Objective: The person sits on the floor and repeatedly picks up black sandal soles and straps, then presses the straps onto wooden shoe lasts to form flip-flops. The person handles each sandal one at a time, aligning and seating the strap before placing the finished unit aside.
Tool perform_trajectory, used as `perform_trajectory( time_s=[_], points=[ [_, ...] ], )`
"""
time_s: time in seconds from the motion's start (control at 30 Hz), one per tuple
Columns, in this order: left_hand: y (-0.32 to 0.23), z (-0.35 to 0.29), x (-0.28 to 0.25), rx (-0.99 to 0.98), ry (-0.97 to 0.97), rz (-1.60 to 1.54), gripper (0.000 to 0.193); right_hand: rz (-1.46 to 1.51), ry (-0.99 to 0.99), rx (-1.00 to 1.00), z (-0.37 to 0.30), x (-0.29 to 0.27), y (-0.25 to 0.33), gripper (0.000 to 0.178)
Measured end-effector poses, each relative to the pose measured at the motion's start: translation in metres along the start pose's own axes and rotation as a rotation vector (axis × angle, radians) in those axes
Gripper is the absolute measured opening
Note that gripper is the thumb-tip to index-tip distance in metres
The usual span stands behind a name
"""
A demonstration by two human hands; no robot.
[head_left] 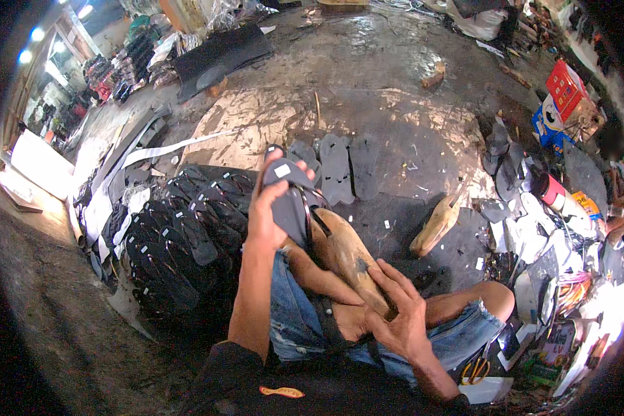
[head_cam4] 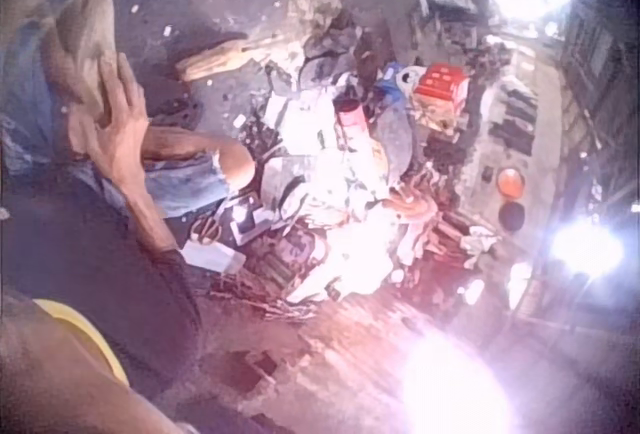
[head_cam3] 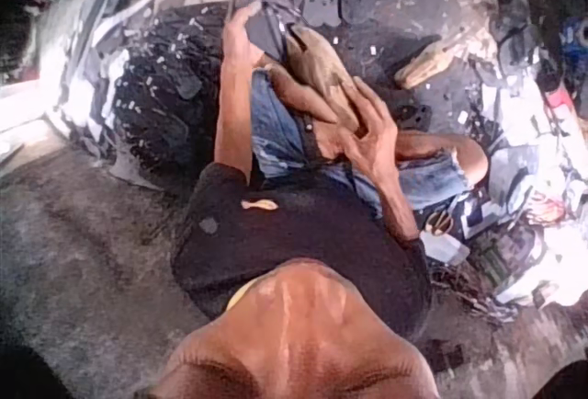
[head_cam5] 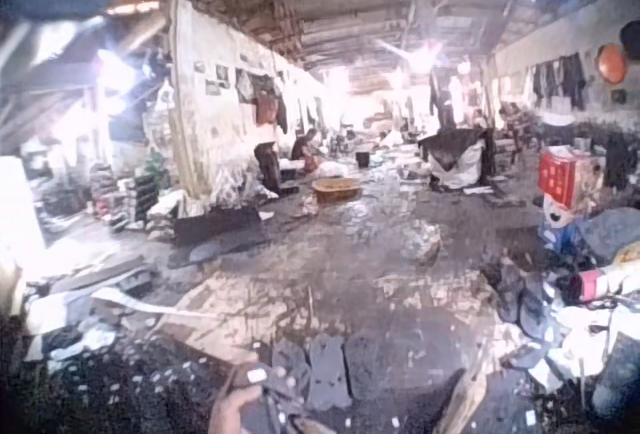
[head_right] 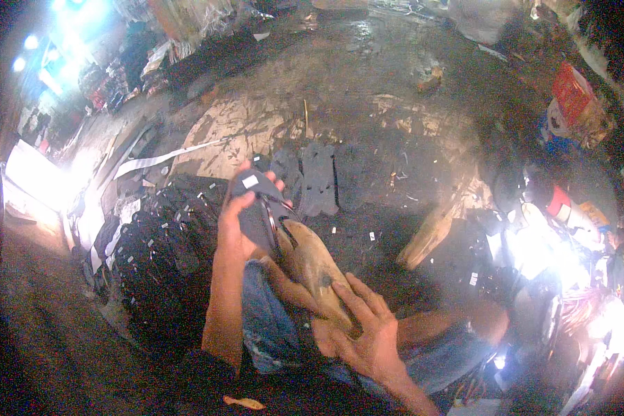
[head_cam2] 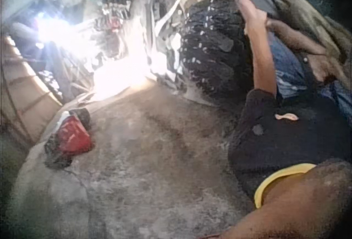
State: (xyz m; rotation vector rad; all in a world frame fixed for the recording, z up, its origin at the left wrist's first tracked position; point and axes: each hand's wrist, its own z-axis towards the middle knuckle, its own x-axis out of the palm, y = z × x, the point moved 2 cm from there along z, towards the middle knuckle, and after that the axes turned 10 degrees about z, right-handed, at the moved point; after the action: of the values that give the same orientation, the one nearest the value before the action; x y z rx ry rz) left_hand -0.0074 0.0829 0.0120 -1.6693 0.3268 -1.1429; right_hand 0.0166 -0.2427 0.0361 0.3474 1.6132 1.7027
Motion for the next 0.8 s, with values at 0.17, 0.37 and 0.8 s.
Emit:
perform_trajectory(
  time_s=[0.17,0.37,0.8],
  points=[
    [0.034,-0.036,0.033,-0.143,0.148,-0.031,0.07,0.459,-0.182,0.123,-0.007,0.039,-0.015,0.071],
    [0.064,-0.065,0.042,-0.219,0.005,-0.138,0.064,0.478,-0.239,0.065,-0.002,0.05,-0.033,0.068],
    [0.068,-0.145,0.063,-0.707,-0.107,0.023,0.074,0.624,-0.163,0.445,-0.014,0.044,-0.109,0.044]
  ],
)
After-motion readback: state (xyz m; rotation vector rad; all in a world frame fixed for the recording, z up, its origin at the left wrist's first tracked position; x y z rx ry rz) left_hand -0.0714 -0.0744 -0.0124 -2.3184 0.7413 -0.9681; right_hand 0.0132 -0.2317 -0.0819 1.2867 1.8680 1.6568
